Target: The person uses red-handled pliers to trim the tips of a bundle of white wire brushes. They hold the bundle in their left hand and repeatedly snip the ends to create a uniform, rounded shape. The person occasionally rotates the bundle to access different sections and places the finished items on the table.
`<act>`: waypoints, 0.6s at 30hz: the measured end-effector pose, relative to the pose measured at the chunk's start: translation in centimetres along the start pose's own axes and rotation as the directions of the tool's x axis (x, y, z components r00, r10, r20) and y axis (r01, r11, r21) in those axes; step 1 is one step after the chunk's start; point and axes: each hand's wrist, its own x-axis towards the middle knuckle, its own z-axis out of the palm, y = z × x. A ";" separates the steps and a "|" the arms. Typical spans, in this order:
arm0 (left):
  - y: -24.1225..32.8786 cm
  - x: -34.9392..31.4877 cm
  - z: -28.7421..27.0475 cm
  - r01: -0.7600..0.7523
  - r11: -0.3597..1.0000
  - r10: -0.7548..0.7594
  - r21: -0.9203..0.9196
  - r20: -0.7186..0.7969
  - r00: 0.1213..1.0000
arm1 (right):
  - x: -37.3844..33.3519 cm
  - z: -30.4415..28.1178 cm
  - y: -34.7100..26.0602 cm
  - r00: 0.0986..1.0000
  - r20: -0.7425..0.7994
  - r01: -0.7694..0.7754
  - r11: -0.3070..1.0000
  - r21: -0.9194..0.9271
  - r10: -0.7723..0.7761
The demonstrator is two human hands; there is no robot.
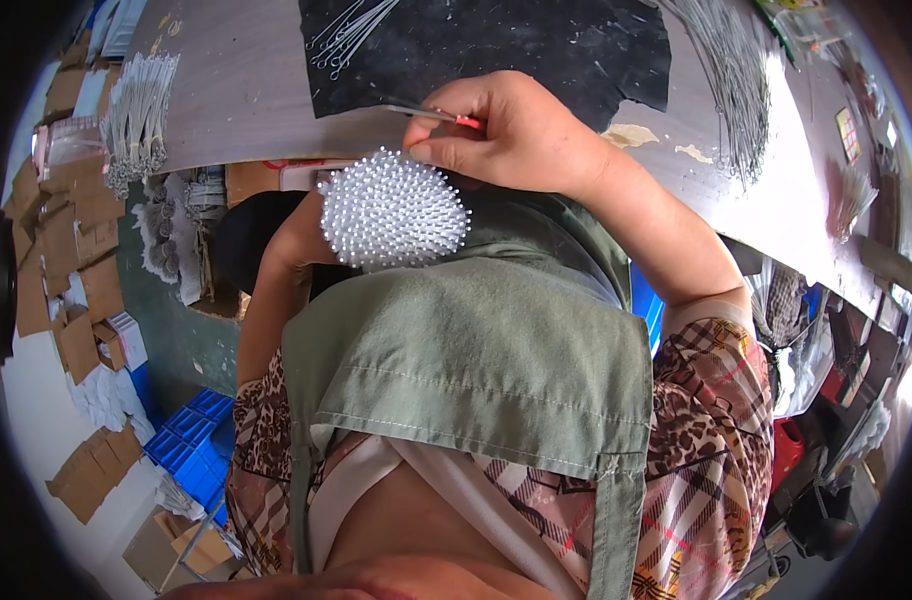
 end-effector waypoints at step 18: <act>-1.4 1.2 -0.9 -0.084 0.996 0.089 -0.040 0.146 0.985 | 1.3 0.1 -0.3 1.000 0.013 0.005 0.910 -0.415 0.000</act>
